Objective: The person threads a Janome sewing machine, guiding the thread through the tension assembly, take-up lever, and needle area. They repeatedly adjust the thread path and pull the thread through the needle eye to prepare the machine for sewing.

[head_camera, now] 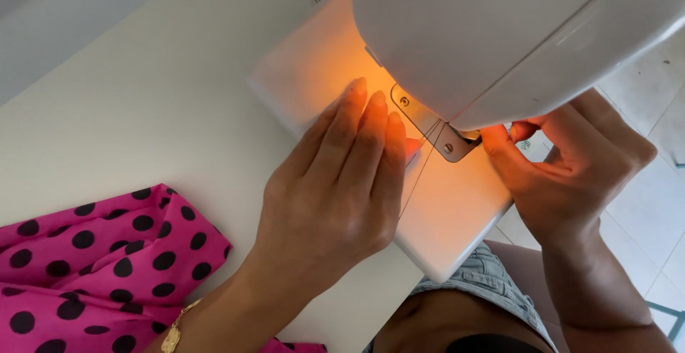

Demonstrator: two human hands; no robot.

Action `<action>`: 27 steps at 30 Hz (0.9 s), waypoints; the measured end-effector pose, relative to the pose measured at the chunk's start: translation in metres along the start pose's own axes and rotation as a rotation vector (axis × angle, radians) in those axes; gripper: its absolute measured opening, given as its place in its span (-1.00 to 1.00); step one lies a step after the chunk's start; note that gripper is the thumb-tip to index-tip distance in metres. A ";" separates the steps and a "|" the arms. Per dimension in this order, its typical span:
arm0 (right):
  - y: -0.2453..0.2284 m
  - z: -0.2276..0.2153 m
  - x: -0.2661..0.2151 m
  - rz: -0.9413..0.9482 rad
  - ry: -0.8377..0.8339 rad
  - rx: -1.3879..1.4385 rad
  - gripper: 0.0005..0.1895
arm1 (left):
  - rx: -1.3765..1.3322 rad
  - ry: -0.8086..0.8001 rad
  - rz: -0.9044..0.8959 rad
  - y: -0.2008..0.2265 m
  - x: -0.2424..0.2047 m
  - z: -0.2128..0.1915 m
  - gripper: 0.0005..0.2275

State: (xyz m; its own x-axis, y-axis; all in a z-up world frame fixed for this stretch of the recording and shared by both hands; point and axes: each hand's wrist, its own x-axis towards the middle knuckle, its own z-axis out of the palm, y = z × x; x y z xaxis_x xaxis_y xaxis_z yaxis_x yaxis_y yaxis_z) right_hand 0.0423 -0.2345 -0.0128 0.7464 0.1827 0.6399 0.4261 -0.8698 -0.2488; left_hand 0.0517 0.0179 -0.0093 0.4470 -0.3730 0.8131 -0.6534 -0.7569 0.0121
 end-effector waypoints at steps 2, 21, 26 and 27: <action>0.001 0.002 -0.002 0.013 -0.004 -0.018 -0.69 | 0.024 -0.034 -0.018 0.001 -0.004 0.001 -0.88; 0.005 0.012 -0.008 -0.025 0.007 0.052 -0.71 | 0.073 -0.091 -0.039 0.003 -0.012 0.006 -0.75; 0.004 0.013 -0.007 -0.007 0.007 0.091 -0.67 | 0.073 -0.095 -0.029 0.002 -0.013 0.006 -0.73; 0.006 0.013 -0.010 0.000 0.013 0.059 -0.69 | 0.074 -0.097 -0.027 0.002 -0.013 0.006 -0.73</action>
State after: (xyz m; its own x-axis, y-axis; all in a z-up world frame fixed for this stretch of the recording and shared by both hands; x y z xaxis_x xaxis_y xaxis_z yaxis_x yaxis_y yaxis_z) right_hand 0.0443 -0.2360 -0.0298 0.7398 0.1765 0.6492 0.4562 -0.8409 -0.2912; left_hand 0.0485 0.0180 -0.0229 0.5232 -0.3992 0.7529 -0.5949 -0.8037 -0.0128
